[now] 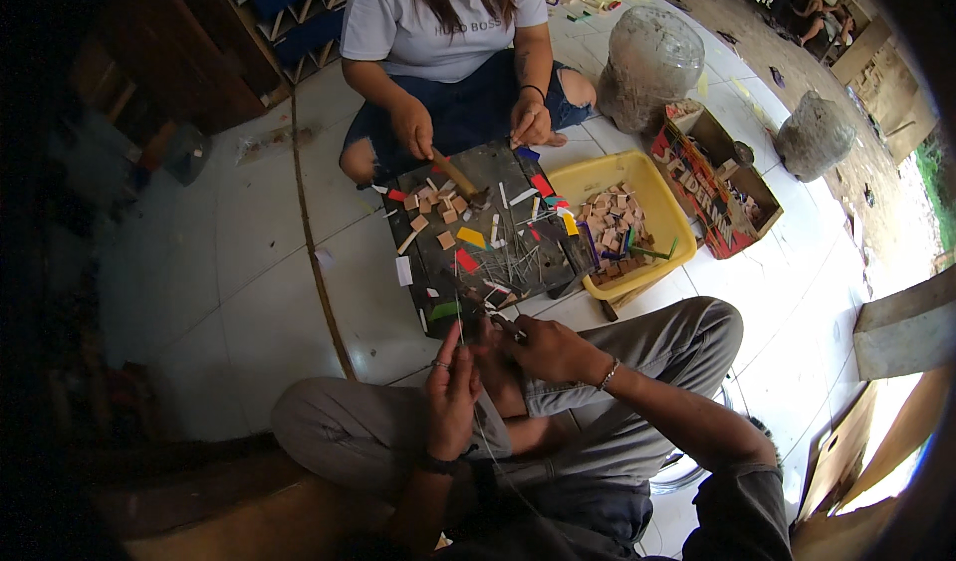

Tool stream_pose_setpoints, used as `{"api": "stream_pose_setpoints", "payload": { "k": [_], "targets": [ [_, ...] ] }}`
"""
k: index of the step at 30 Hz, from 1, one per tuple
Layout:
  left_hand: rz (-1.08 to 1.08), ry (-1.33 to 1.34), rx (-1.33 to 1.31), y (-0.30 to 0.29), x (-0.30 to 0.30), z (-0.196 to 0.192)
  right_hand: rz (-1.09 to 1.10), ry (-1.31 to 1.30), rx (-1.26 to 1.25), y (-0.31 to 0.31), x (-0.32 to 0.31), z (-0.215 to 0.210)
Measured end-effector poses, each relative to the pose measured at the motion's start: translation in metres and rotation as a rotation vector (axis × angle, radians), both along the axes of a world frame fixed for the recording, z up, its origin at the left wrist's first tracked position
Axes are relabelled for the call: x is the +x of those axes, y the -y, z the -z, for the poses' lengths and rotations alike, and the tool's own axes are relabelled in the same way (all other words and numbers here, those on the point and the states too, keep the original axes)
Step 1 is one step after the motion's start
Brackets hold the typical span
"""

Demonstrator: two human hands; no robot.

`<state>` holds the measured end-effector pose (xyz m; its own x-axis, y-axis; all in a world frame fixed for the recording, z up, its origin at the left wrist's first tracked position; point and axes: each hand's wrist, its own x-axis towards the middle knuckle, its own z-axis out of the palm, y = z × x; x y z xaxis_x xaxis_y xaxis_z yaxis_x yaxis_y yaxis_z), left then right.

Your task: The person sits on the floor and uses pliers to bend and shape a thin metal wire. They repeatedly grip, twist, and adjust the wire with both hands, occasionally repositioning it to continue forming a small component. A second person across the table works with wooden blocks and a hammer.

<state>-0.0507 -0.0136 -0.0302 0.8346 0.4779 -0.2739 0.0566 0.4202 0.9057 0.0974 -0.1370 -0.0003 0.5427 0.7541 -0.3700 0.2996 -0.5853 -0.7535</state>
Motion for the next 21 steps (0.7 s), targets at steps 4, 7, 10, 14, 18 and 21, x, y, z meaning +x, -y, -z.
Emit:
{"api": "stream_pose_setpoints", "payload": {
  "k": [4,7,10,14,18,21],
  "targets": [
    [-0.022,-0.012,-0.063,-0.006,-0.001,0.006,0.026,-0.347,-0.301,-0.004,0.013,-0.008],
    [-0.056,0.006,-0.105,-0.006,-0.002,0.005,0.024,-0.318,-0.008,-0.004,0.010,-0.010],
    [-0.130,0.038,-0.155,-0.001,-0.001,0.001,0.061,-0.263,-0.004,-0.005,0.009,-0.008],
    [-0.170,0.016,-0.212,-0.003,-0.001,0.000,0.062,-0.309,0.062,-0.009,0.014,0.001],
    [-0.177,0.022,-0.043,-0.007,-0.002,0.003,0.053,-0.426,0.109,-0.005,0.015,0.011],
    [-0.224,-0.034,0.019,-0.004,0.000,0.002,-0.013,-0.341,0.140,0.000,0.011,0.014]
  ]
}}
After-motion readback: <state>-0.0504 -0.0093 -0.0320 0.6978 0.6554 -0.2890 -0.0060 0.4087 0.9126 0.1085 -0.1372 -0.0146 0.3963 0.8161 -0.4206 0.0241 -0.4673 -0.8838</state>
